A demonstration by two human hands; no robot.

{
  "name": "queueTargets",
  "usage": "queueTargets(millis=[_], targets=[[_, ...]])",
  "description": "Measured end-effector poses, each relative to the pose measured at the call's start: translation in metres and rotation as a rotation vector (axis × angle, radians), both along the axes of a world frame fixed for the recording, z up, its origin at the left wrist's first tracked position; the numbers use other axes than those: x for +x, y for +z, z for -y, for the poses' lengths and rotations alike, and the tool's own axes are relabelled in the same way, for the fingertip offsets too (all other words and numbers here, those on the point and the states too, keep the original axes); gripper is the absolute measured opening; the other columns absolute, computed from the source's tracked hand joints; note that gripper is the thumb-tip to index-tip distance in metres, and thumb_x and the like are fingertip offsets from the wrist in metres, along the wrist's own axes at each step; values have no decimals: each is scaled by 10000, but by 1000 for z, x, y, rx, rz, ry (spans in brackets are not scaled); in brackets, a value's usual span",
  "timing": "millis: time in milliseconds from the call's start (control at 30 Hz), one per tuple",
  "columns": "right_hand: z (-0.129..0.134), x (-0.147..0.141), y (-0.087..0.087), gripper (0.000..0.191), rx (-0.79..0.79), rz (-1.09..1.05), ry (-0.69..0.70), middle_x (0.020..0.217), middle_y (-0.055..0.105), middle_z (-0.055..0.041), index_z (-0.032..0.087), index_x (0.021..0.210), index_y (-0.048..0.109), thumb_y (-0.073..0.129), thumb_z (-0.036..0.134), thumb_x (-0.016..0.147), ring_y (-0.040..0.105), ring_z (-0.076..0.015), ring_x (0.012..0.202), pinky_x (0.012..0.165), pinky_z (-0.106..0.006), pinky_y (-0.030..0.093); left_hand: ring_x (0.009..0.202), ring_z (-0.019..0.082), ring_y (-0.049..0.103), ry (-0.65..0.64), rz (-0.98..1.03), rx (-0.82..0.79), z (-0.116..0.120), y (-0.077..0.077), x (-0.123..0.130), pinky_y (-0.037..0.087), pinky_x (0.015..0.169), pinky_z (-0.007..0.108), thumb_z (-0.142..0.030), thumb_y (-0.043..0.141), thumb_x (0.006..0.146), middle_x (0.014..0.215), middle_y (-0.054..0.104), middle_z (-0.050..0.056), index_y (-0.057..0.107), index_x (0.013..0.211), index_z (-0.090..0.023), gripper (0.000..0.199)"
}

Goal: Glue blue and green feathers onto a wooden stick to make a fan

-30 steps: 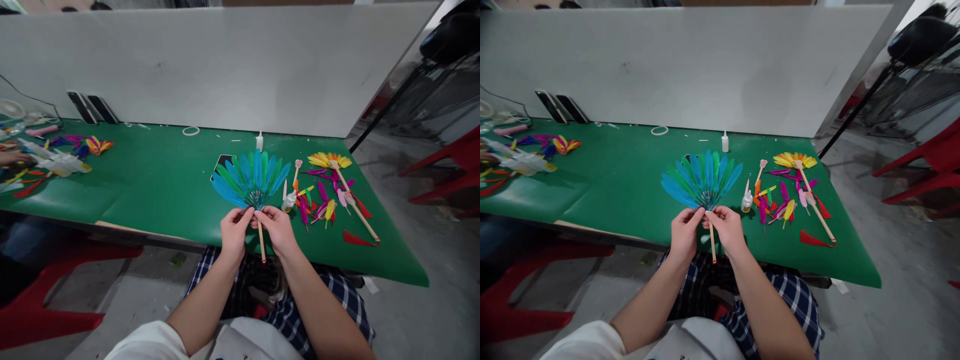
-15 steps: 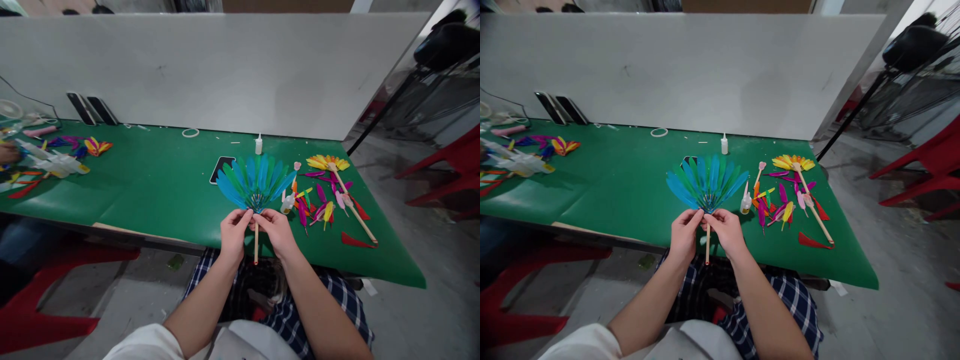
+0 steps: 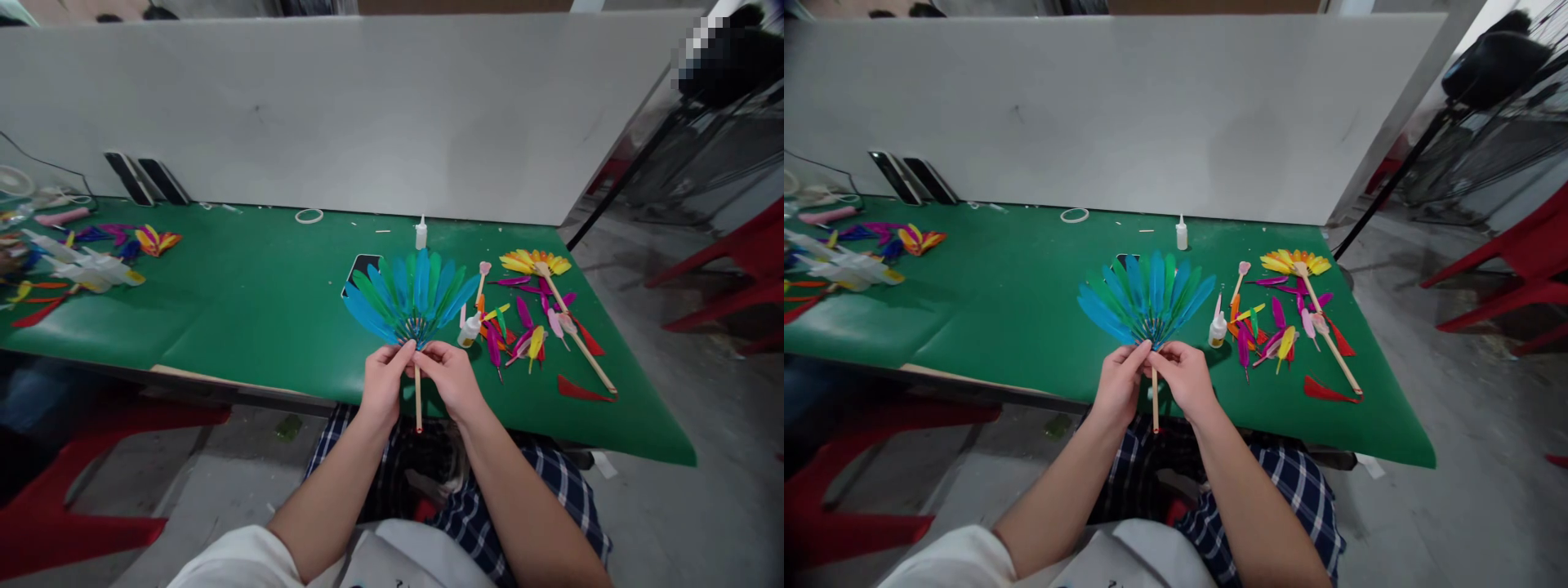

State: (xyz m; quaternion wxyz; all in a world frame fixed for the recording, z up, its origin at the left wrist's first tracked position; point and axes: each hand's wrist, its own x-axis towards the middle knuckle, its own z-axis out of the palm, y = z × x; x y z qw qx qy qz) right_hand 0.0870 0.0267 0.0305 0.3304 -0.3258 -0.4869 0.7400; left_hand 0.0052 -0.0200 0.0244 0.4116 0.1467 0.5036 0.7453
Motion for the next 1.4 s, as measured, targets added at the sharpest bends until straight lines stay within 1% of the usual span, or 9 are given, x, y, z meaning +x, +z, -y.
queueTargets(millis=[200,400,600,733,867,967,1133,1233,1400], targets=[[-2,-1,-2,184,23,20,25,606,614,5,167,648,603,663,337,614,594,-140,595,666,-309,504,525,65,511,20,4,6,0,-3,-1,389,560,192,-275,707,599,546,571,-22,574,547,-121,210],[-4,2,-4,220,133,40,97,711,644,-15,169,730,638,632,373,648,601,-158,696,735,-318,483,531,60,500,41,17,32,0,-4,-2,380,562,183,-273,696,619,537,557,-28,559,544,-120,219],[-2,1,-4,264,71,26,71,625,627,-7,152,675,622,628,414,644,596,-148,608,649,-296,501,531,64,505,36,17,14,0,-6,-2,382,571,190,-288,698,616,536,556,-25,554,533,-118,238],[-2,0,-2,251,60,31,56,611,631,-5,152,675,622,631,401,641,594,-137,573,639,-294,504,536,67,501,11,23,10,2,-4,-1,379,570,192,-319,675,641,548,555,-18,577,564,-115,239],[-2,0,-3,260,63,32,68,621,630,-10,152,672,610,631,409,639,600,-143,598,643,-294,506,510,56,461,24,-1,20,3,-4,0,354,534,182,-336,661,654,536,534,-28,566,541,-117,265],[-2,-1,-6,266,55,23,67,626,630,-3,157,687,603,648,411,624,604,-150,616,649,-299,506,511,52,444,0,-23,22,3,-6,0,338,521,176,-332,657,664,528,513,-36,566,554,-120,256],[-3,-2,-9,249,63,26,46,610,635,-7,151,657,600,652,393,627,604,-142,593,636,-288,507,549,66,463,-5,-43,30,5,-13,-2,357,554,188,-348,631,693,549,517,-25,575,577,-118,264],[-4,-3,-10,248,43,22,44,603,639,-9,150,658,605,650,392,628,604,-138,576,632,-292,508,565,73,468,-5,-99,41,6,-17,-4,365,569,195,-345,611,715,569,530,-17,590,597,-119,256],[-4,-4,-10,243,41,9,43,618,636,-9,149,649,583,652,382,630,610,-140,607,653,-296,510,570,74,464,15,-176,22,7,-17,-7,362,568,192,-326,613,716,583,551,-12,606,598,-118,239]])
